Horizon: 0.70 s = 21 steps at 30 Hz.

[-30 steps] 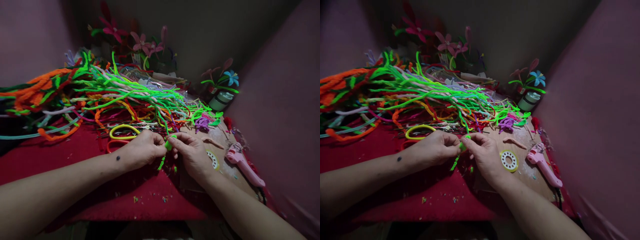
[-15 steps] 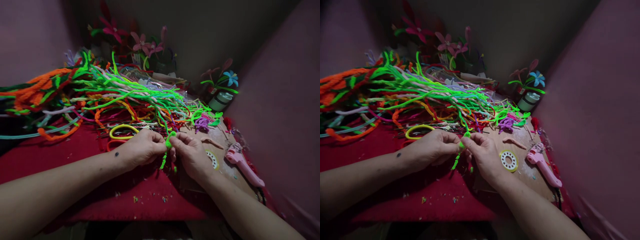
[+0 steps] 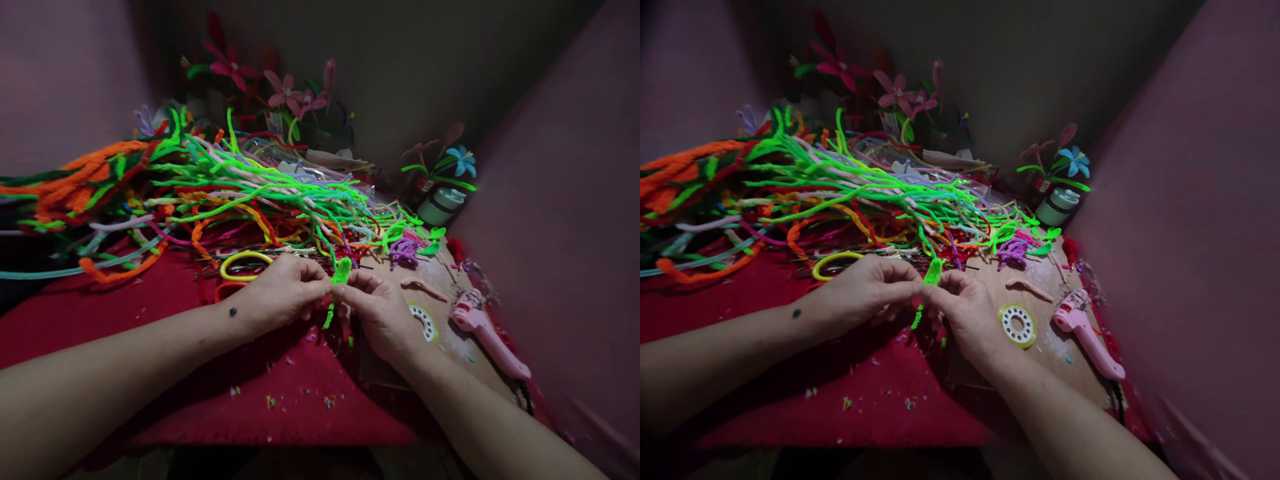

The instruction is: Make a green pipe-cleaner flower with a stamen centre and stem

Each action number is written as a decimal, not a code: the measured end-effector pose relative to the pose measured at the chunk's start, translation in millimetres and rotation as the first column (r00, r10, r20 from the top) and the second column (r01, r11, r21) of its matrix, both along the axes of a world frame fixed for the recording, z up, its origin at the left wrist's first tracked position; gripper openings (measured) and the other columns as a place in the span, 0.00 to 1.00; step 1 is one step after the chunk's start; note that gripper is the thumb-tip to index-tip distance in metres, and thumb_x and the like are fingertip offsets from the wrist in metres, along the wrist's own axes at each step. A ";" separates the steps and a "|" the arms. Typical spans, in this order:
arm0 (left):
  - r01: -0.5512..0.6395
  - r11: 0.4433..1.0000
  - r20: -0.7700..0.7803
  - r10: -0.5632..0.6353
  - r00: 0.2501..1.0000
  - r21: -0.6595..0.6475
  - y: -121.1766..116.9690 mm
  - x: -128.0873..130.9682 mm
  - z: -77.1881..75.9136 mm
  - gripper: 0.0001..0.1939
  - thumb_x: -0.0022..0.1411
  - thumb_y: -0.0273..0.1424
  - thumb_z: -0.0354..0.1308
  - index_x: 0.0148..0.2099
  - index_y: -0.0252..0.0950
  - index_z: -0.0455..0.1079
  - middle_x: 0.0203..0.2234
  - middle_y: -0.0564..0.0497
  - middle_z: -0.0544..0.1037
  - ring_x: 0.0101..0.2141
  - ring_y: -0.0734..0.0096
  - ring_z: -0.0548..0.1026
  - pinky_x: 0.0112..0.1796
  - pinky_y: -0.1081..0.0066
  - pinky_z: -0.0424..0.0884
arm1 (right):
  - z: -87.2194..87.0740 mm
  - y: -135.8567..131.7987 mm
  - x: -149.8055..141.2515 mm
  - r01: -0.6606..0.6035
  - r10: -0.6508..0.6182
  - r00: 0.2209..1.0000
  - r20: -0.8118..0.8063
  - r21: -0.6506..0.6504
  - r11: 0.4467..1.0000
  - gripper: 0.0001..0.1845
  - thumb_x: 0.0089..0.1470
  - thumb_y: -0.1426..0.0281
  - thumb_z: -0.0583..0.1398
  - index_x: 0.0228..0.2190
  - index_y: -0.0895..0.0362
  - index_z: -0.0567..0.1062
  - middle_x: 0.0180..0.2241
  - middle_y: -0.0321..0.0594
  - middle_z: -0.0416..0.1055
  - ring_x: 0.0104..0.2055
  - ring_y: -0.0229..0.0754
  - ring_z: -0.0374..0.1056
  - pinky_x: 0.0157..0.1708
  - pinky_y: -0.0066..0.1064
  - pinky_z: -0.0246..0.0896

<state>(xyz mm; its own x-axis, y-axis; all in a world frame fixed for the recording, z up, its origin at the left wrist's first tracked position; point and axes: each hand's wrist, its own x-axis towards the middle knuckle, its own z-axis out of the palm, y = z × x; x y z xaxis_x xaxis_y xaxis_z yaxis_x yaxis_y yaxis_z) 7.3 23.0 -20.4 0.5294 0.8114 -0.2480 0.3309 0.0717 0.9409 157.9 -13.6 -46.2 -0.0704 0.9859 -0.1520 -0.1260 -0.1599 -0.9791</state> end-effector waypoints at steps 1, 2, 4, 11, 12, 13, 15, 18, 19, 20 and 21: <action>0.006 1.000 -0.015 -0.006 1.000 0.012 -0.2 0.2 1.1 0.10 0.55 0.32 0.53 0.24 0.33 0.65 0.10 0.59 0.63 0.11 0.83 0.58 0.13 0.80 0.52 | 0.1 -0.1 0.0 0.000 0.000 1.000 0.005 0.002 1.000 0.08 0.43 0.67 0.63 0.23 0.59 0.70 0.16 0.31 0.67 0.14 0.30 0.58 0.13 0.22 0.52; 0.010 1.000 -0.029 -0.009 1.000 0.023 -0.2 0.1 1.9 0.10 0.55 0.32 0.53 0.24 0.32 0.65 0.11 0.58 0.63 0.12 0.83 0.59 0.13 0.81 0.52 | 0.0 0.0 0.1 -0.001 0.001 1.000 0.004 -0.003 1.000 0.08 0.43 0.68 0.63 0.23 0.59 0.70 0.16 0.31 0.66 0.14 0.30 0.58 0.13 0.22 0.52; 0.014 0.999 -0.049 -0.013 0.999 0.035 0.5 -0.3 2.6 0.10 0.55 0.32 0.53 0.25 0.32 0.66 0.11 0.58 0.64 0.12 0.83 0.59 0.13 0.81 0.52 | -0.4 0.6 0.7 -0.006 0.006 1.000 -0.009 -0.028 1.000 0.08 0.43 0.68 0.63 0.23 0.59 0.70 0.15 0.31 0.66 0.13 0.30 0.57 0.12 0.22 0.52; -0.004 1.000 -0.096 0.005 0.995 0.018 1.8 0.2 -0.8 0.13 0.57 0.35 0.50 0.24 0.34 0.64 0.10 0.57 0.65 0.10 0.82 0.57 0.11 0.80 0.50 | -2.8 1.6 0.4 -0.013 0.014 1.000 0.018 -0.051 0.999 0.08 0.44 0.67 0.62 0.23 0.59 0.69 0.15 0.31 0.66 0.13 0.30 0.58 0.13 0.22 0.51; -0.021 0.999 -0.077 0.023 0.997 0.024 0.7 0.8 -1.8 0.12 0.57 0.33 0.50 0.24 0.34 0.64 0.10 0.58 0.65 0.10 0.82 0.57 0.12 0.80 0.50 | -3.0 1.4 -0.2 -0.013 0.014 1.000 0.014 -0.045 0.999 0.08 0.44 0.68 0.62 0.22 0.59 0.69 0.15 0.31 0.66 0.13 0.30 0.58 0.13 0.22 0.52; -0.039 0.999 -0.046 0.041 0.998 0.035 -0.7 1.3 -3.1 0.12 0.57 0.32 0.50 0.23 0.34 0.63 0.10 0.58 0.64 0.10 0.82 0.57 0.12 0.80 0.51 | -3.3 1.0 -0.9 -0.018 0.018 1.000 0.004 -0.039 0.999 0.08 0.44 0.68 0.62 0.23 0.59 0.69 0.15 0.31 0.66 0.13 0.30 0.58 0.14 0.22 0.53; -0.072 0.993 0.023 0.070 0.997 0.092 -4.0 1.8 -6.7 0.11 0.58 0.30 0.49 0.24 0.34 0.63 0.10 0.59 0.64 0.12 0.82 0.59 0.14 0.80 0.53 | -4.0 0.1 -2.2 -0.034 0.033 0.999 -0.028 -0.029 0.999 0.08 0.45 0.68 0.61 0.23 0.59 0.69 0.15 0.31 0.65 0.14 0.30 0.58 0.14 0.23 0.55; -0.101 0.950 0.052 0.089 0.995 0.297 -8.4 0.6 -12.6 0.10 0.58 0.30 0.49 0.26 0.34 0.64 0.12 0.58 0.65 0.15 0.80 0.62 0.18 0.79 0.57 | -4.8 -1.6 -3.3 -0.052 0.050 0.997 -0.065 -0.028 0.998 0.08 0.46 0.68 0.61 0.24 0.59 0.68 0.15 0.31 0.65 0.13 0.31 0.58 0.14 0.23 0.55; -0.104 0.927 0.047 0.093 0.995 0.359 -9.3 0.0 -13.9 0.09 0.58 0.30 0.50 0.26 0.34 0.65 0.13 0.58 0.66 0.16 0.80 0.63 0.18 0.79 0.58 | -4.8 -2.2 -3.3 -0.052 0.050 0.997 -0.067 -0.029 0.998 0.08 0.46 0.68 0.61 0.24 0.59 0.68 0.15 0.31 0.65 0.13 0.31 0.58 0.14 0.23 0.55; -0.108 0.911 0.046 0.098 0.994 0.398 -9.8 -0.4 -14.7 0.09 0.58 0.30 0.50 0.27 0.34 0.66 0.14 0.57 0.67 0.16 0.80 0.63 0.19 0.79 0.58 | -4.6 -2.7 -3.3 -0.050 0.048 0.997 -0.065 -0.032 0.998 0.08 0.46 0.67 0.61 0.24 0.58 0.68 0.15 0.31 0.65 0.13 0.31 0.59 0.14 0.23 0.54; -0.114 0.906 0.051 0.102 0.993 0.408 -10.0 -0.5 -14.8 0.09 0.58 0.30 0.50 0.27 0.35 0.66 0.14 0.57 0.67 0.16 0.80 0.63 0.19 0.79 0.57 | -4.4 -3.2 -3.2 -0.045 0.043 0.997 -0.059 -0.033 0.998 0.08 0.46 0.67 0.61 0.24 0.58 0.67 0.15 0.31 0.65 0.13 0.32 0.59 0.13 0.23 0.53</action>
<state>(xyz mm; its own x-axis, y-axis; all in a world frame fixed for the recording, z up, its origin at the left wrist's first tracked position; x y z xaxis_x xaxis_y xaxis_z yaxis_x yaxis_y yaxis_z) 6.8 13.0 -35.2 0.4343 0.8910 0.1322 0.3168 -0.2885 0.9035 154.8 -16.8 -50.5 -0.1232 0.9760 -0.1796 -0.1750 -0.1995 -0.9641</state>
